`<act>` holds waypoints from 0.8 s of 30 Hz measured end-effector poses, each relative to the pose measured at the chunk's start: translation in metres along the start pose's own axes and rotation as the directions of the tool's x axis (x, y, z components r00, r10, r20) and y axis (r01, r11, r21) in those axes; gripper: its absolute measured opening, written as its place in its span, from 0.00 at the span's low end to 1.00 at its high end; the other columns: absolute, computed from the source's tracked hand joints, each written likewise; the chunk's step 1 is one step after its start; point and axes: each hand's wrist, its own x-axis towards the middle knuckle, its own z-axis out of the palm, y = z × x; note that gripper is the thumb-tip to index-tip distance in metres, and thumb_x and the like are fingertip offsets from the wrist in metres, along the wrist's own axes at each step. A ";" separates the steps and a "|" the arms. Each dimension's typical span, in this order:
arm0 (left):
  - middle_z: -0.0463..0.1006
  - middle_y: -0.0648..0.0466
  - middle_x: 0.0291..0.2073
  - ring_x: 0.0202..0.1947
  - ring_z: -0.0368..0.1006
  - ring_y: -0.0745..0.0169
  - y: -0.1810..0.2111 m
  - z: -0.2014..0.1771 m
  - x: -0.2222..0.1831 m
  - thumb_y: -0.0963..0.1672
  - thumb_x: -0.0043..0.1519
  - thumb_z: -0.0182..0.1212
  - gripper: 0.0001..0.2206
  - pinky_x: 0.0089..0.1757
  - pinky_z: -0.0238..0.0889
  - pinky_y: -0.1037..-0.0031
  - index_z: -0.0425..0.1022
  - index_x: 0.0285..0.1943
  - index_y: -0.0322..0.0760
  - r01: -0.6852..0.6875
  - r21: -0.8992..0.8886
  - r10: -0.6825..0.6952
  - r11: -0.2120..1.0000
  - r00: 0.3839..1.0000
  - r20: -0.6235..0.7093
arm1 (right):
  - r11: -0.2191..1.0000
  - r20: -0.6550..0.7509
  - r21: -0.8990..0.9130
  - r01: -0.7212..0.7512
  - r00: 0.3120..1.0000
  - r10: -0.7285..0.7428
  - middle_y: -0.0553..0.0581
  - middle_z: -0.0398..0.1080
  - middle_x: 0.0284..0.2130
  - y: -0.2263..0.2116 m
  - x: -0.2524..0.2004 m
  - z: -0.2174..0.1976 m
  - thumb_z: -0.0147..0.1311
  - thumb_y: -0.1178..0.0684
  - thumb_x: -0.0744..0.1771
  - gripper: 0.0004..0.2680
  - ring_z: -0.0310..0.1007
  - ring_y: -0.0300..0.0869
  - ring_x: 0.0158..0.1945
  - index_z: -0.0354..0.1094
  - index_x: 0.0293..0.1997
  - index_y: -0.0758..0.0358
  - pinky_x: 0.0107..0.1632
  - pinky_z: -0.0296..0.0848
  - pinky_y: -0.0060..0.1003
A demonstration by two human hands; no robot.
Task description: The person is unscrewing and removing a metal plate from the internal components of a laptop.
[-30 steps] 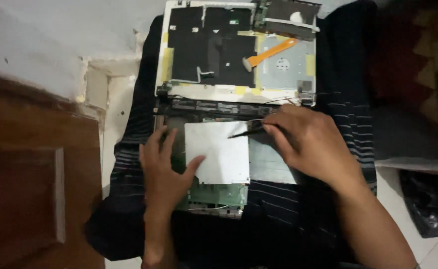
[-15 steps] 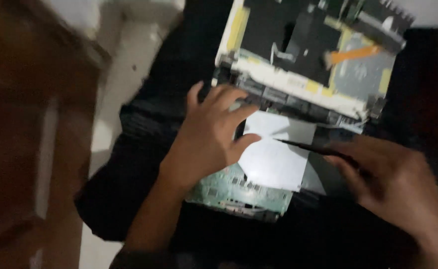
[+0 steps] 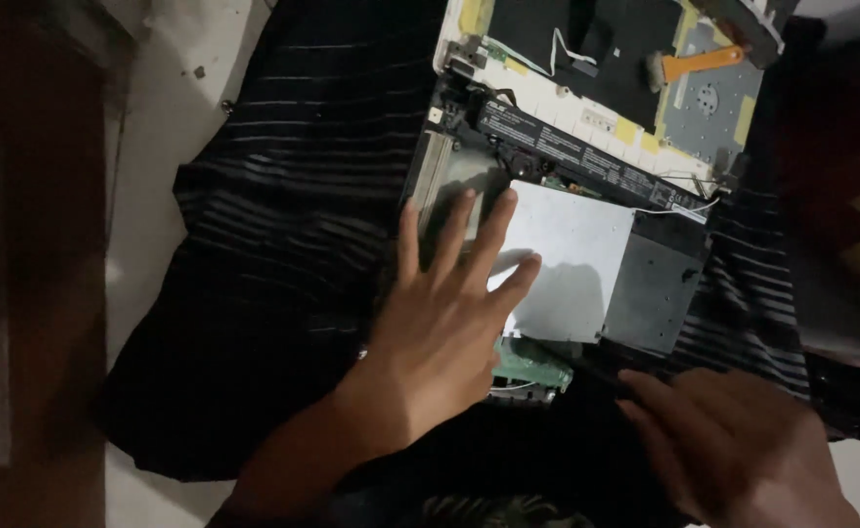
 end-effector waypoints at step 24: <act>0.65 0.37 0.71 0.62 0.71 0.54 -0.005 -0.001 0.001 0.55 0.50 0.72 0.30 0.68 0.44 0.37 0.77 0.59 0.39 -0.095 0.136 0.123 0.986 0.967 -0.221 | 0.963 0.231 -0.229 -0.139 0.954 0.192 0.48 0.70 0.15 -0.032 0.030 -0.021 0.52 0.40 0.69 0.13 0.70 0.52 0.16 0.68 0.22 0.45 0.20 0.61 0.51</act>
